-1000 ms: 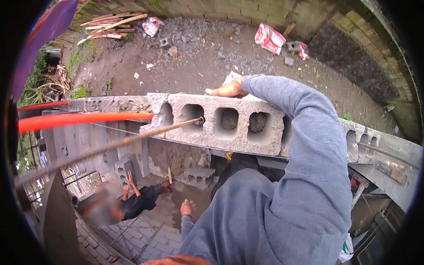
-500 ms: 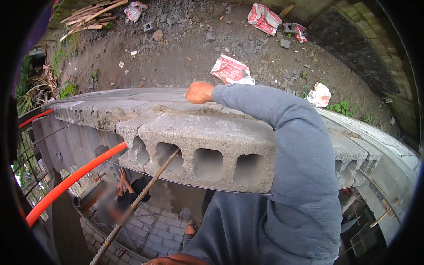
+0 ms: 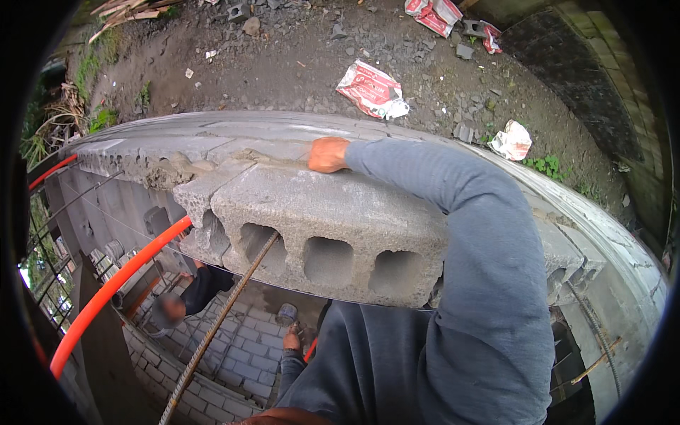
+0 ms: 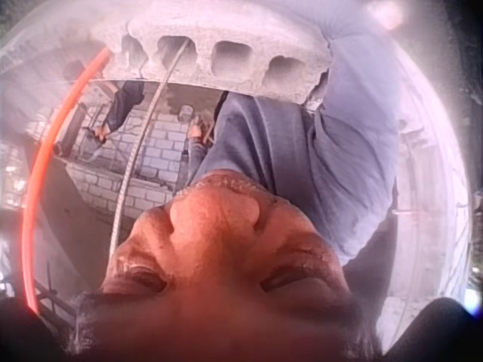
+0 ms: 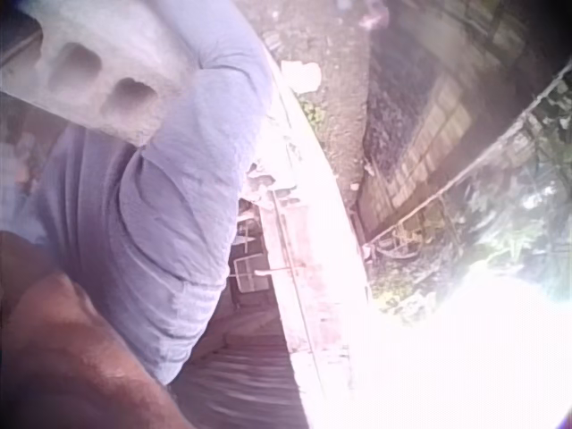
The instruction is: The person lifts a hollow concrete block and places it onto a wall. He uses a hammer to tap the block into position and adjust its alignment. He then lifts another block and sets it in place.
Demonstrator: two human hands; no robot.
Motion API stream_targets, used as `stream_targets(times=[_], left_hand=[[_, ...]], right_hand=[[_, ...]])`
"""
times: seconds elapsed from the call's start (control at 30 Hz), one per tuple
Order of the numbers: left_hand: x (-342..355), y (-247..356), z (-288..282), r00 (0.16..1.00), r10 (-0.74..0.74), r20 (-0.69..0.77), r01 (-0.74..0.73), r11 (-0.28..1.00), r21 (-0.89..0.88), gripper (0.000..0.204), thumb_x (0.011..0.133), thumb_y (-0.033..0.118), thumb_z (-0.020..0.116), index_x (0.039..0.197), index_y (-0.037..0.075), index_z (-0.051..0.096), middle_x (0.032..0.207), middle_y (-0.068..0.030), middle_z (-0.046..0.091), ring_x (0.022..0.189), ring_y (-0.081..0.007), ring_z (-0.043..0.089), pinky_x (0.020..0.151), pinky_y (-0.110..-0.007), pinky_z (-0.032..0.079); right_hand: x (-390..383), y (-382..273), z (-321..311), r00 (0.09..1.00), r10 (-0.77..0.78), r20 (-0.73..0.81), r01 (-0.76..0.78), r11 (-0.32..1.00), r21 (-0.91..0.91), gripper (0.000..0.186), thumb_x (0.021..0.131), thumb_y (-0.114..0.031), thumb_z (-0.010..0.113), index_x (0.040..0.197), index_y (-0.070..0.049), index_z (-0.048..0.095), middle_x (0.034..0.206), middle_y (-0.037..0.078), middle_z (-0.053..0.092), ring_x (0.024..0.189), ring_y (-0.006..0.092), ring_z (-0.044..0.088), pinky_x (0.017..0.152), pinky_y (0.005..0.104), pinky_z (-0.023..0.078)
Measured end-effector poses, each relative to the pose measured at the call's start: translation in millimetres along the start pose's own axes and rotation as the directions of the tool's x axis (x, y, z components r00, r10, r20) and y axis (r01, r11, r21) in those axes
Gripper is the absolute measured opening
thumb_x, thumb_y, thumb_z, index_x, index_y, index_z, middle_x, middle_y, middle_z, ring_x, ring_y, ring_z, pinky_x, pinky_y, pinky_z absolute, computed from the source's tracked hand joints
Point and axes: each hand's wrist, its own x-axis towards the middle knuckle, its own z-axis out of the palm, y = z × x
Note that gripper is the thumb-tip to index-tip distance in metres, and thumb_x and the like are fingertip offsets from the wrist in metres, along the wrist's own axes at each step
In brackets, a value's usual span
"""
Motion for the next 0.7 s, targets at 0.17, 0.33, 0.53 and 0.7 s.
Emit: stream_targets(times=[0.17, 0.33, 0.53, 0.7], left_hand=[[14, 4, 7, 0.999, -0.032, 0.036, 0.038, 0.983, -0.178, 0.030, 0.104, 0.028, 0.047, 0.126, 0.011, 0.058, 0.114, -0.0088, 0.071, 0.100, -0.0227, 0.070, 0.080, -0.039, 0.059], [65, -24, -22, 0.998, 0.047, 0.051, -0.043, 0.997, -0.071, 0.031, 0.103, 0.025, 0.051, 0.129, 0.008, 0.057, 0.115, -0.0102, 0.070, 0.098, -0.0239, 0.070, 0.080, -0.038, 0.058], [40, 19, 0, 0.996, -0.071, 0.059, 0.085, 0.957, -0.277, 0.034, 0.104, 0.023, 0.052, 0.135, 0.009, 0.054, 0.117, -0.0111, 0.070, 0.097, -0.0233, 0.070, 0.079, -0.037, 0.059], [32, 34, -5, 0.991, -0.114, 0.074, 0.131, 0.949, -0.287, 0.035, 0.105, 0.025, 0.051, 0.136, 0.010, 0.052, 0.119, -0.0126, 0.069, 0.098, -0.0262, 0.070, 0.080, -0.041, 0.060]], right_hand=[[-64, 24, 39, 1.000, -0.004, -0.014, 0.002, 0.980, -0.201, 0.029, 0.088, -0.017, 0.055, 0.088, 0.006, 0.072, 0.091, 0.027, 0.067, 0.092, 0.0427, 0.068, 0.077, 0.0501, 0.056], [-117, 41, 74, 0.933, 0.359, -0.037, -0.349, 0.924, 0.154, 0.029, 0.090, -0.018, 0.054, 0.085, 0.004, 0.072, 0.101, 0.025, 0.066, 0.096, 0.0426, 0.068, 0.079, 0.0488, 0.057], [-176, 17, 33, 0.794, 0.591, 0.144, -0.606, 0.747, 0.274, 0.032, 0.092, -0.023, 0.053, 0.107, 0.002, 0.066, 0.110, 0.029, 0.066, 0.099, 0.0438, 0.066, 0.087, 0.0501, 0.053], [-217, 11, 12, 0.692, 0.661, 0.292, -0.722, 0.636, 0.272, 0.043, 0.092, -0.029, 0.054, 0.123, 0.000, 0.058, 0.115, 0.028, 0.066, 0.106, 0.0431, 0.065, 0.089, 0.0517, 0.051]])
